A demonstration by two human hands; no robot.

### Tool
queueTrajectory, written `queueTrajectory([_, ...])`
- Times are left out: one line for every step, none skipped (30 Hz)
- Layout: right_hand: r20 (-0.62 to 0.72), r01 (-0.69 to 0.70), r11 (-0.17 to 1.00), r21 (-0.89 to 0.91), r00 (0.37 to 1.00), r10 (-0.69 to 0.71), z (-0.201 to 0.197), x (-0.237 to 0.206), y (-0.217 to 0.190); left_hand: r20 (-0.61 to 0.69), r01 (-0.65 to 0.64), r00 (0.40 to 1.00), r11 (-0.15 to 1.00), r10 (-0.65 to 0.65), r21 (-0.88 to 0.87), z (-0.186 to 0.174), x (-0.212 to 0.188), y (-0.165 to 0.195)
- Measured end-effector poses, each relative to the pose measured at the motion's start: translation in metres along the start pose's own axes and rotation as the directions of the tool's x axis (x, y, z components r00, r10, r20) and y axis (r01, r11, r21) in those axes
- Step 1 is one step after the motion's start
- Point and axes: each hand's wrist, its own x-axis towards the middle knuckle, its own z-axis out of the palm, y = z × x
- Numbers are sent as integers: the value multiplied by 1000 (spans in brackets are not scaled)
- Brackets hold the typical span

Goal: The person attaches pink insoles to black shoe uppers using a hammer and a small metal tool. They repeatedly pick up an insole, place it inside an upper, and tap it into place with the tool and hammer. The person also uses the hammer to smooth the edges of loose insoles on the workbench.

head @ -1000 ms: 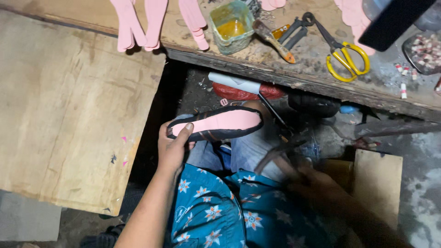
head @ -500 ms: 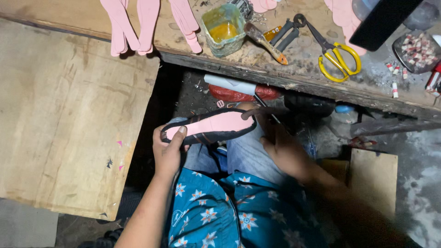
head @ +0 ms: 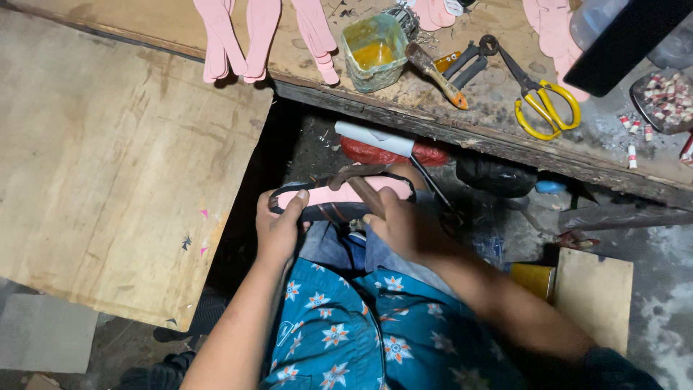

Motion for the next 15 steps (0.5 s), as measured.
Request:
queueTrajectory([19, -53, 998, 43, 998, 52, -4, -3, 5, -5, 9, 1000, 1000, -9, 14, 0, 1, 2])
queueTrajectory([42, -109, 990, 87, 994, 105, -9, -9, 13, -9, 22, 1000, 999, -22, 29, -1, 2, 3])
queueTrajectory([67, -165, 978, 128, 985, 157, -15, -14, 24, -14, 35, 999, 998, -34, 44, -1, 3, 5])
queueTrajectory([-65, -149, 966, 210, 984, 165, -17, -22, 33, -10, 36, 999, 999, -35, 41, -1, 6, 6])
queueTrajectory([-191, -125, 950, 288, 964, 185, -17, -35, 43, -6, 41, 999, 998, -41, 39, -1, 7, 6])
queueTrajectory([-309, -91, 929, 358, 928, 210, -16, -47, 52, -5, 48, 999, 998, -48, 35, -1, 8, 6])
queueTrajectory([-331, -28, 978, 205, 939, 96, -10, -55, 58, -1, 39, 999, 999, -39, 27, 0, 9, 6])
queueTrajectory([-334, 37, 998, 48, 942, -19, -2, -58, 61, 4, 29, 1000, 999, -29, 21, 0, 11, 6])
queueTrajectory([-318, 105, 988, -110, 938, -135, 4, -60, 64, 10, 17, 1000, 1000, -17, 13, 0, 11, 5])
queueTrajectory([-193, -93, 994, 60, 976, 103, 5, -62, 67, 12, 12, 1000, 1000, -12, 11, 0, 12, 5])
queueTrajectory([-24, -302, 933, 195, 950, 313, 7, -62, 68, 12, 9, 1000, 1000, -9, 5, 0, 12, 4])
queueTrajectory([177, -506, 813, 288, 862, 474, 10, -59, 65, 2, 7, 1000, 1000, -7, 3, -1, 12, 3])
queueTrajectory([102, -356, 893, 275, 935, 341, 13, -55, 60, 2, -15, 1000, 1000, 15, 7, -5, 10, 2])
queueTrajectory([28, -200, 949, 244, 980, 199, 14, -51, 55, 6, -35, 999, 999, 35, 6, -5, 9, 0])
queueTrajectory([-47, -25, 980, 198, 998, 35, 15, -44, 47, 6, -68, 998, 998, 68, -1, -5, 11, -1])
